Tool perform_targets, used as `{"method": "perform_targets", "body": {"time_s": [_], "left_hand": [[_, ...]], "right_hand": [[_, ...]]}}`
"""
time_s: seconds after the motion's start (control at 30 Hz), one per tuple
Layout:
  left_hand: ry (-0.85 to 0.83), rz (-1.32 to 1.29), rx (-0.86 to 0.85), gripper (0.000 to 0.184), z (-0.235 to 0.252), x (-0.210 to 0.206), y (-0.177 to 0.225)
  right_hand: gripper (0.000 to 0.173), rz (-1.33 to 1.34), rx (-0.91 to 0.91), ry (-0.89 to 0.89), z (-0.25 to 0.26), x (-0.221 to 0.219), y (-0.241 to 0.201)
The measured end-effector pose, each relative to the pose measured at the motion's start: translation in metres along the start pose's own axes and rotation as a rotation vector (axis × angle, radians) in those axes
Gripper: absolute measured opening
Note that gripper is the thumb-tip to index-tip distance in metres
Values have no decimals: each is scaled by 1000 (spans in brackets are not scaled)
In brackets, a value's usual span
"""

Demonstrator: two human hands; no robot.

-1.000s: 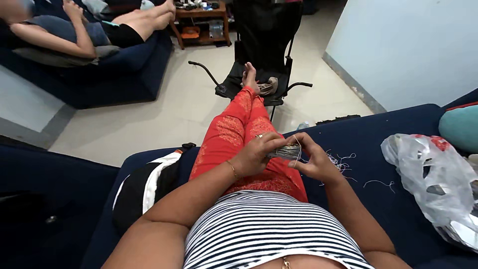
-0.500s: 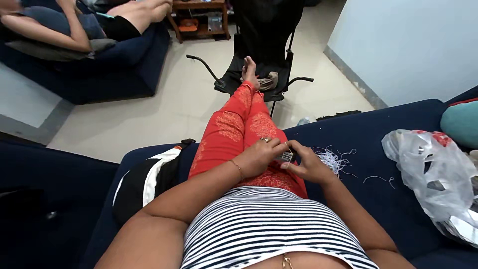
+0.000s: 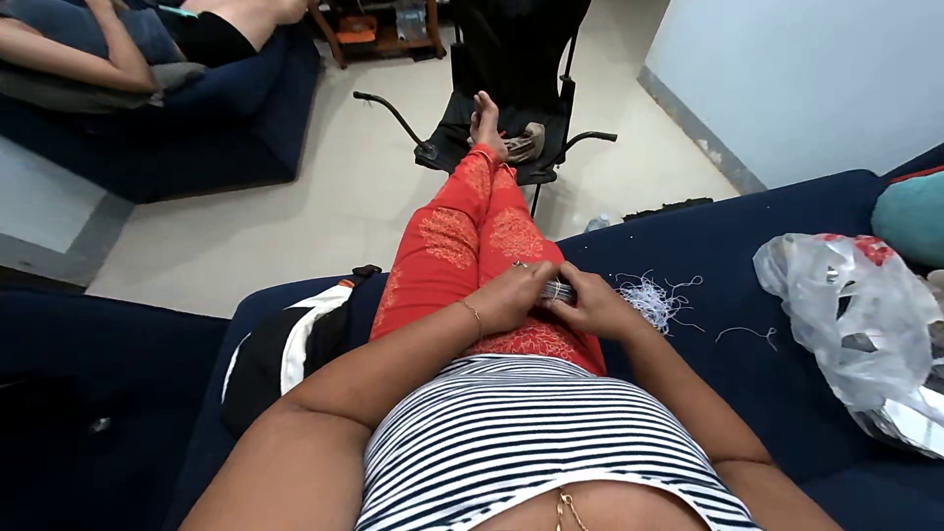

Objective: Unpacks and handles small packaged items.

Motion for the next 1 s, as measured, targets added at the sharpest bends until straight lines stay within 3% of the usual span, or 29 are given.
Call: {"method": "perform_targets", "body": {"time_s": [0.17,0.23,0.3,0.4,0.53,0.77,1.0], "left_hand": [[1,-37,26,50,4,-3,-7],[37,-47,-29,52,5,1,-7],[135,-134,-106,54,3,7,-14],[268,-546,-15,57,-2,18,-43],[489,-1152,19,74,-6,19,-74],[505,-1443,58,78,-13,5,-77],[640,-1587,-9,61,-14,6,-80]], "right_hand": [[41,-127,-15,64,1,5,-6],[42,-11,44,77,5,6,4],[46,288,140,98,10,2,24],[57,758,241,173,15,-9,50],[43,997,308,335,14,-19,52],[77,826,379,538,3,9,24],[64,345,412,717,4,-5,-4]]}}
Point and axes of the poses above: each hand's wrist, its own z-axis towards the middle knuckle, its own x-axis out of the back of the hand, y = z × x, the point moved 9 cm from there along z, towards the middle knuckle, and after that the axes turned 9 degrees about -y, right-handed, at the moved point
